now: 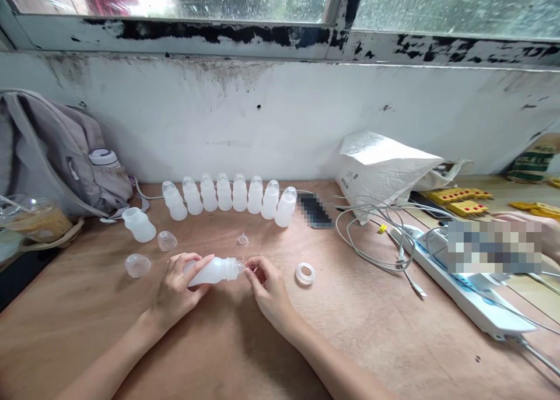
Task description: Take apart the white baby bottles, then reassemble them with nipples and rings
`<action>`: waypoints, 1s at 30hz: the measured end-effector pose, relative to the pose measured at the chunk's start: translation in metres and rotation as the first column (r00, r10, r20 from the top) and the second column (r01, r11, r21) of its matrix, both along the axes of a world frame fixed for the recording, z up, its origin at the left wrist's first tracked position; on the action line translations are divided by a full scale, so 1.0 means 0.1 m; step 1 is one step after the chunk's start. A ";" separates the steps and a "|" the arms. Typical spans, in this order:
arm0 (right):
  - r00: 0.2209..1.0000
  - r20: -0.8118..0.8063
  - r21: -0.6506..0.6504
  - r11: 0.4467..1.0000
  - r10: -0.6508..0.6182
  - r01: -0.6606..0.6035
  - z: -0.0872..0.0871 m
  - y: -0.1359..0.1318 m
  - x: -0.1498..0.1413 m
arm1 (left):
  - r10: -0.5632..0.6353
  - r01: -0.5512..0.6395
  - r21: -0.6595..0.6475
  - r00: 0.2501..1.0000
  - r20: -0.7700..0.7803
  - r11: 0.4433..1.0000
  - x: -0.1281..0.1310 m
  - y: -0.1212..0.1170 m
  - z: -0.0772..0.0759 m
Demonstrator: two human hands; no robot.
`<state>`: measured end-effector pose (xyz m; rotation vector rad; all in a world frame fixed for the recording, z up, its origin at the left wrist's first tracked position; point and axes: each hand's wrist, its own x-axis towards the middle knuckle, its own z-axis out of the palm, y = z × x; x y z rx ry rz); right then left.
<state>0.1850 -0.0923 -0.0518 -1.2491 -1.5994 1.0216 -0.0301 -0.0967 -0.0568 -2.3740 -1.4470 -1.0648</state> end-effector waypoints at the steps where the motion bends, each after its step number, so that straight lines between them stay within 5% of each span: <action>1: 1.000 -0.001 0.001 1.000 0.000 0.000 0.00 0.00 0.00 | 0.000 0.000 0.000 1.000 0.000 1.000 0.00 0.00 0.00; 30: 1.000 -0.001 -0.020 1.000 0.008 -0.008 0.02 0.00 0.00 | -0.019 0.019 0.003 1.000 0.002 1.000 0.02 -0.02 0.01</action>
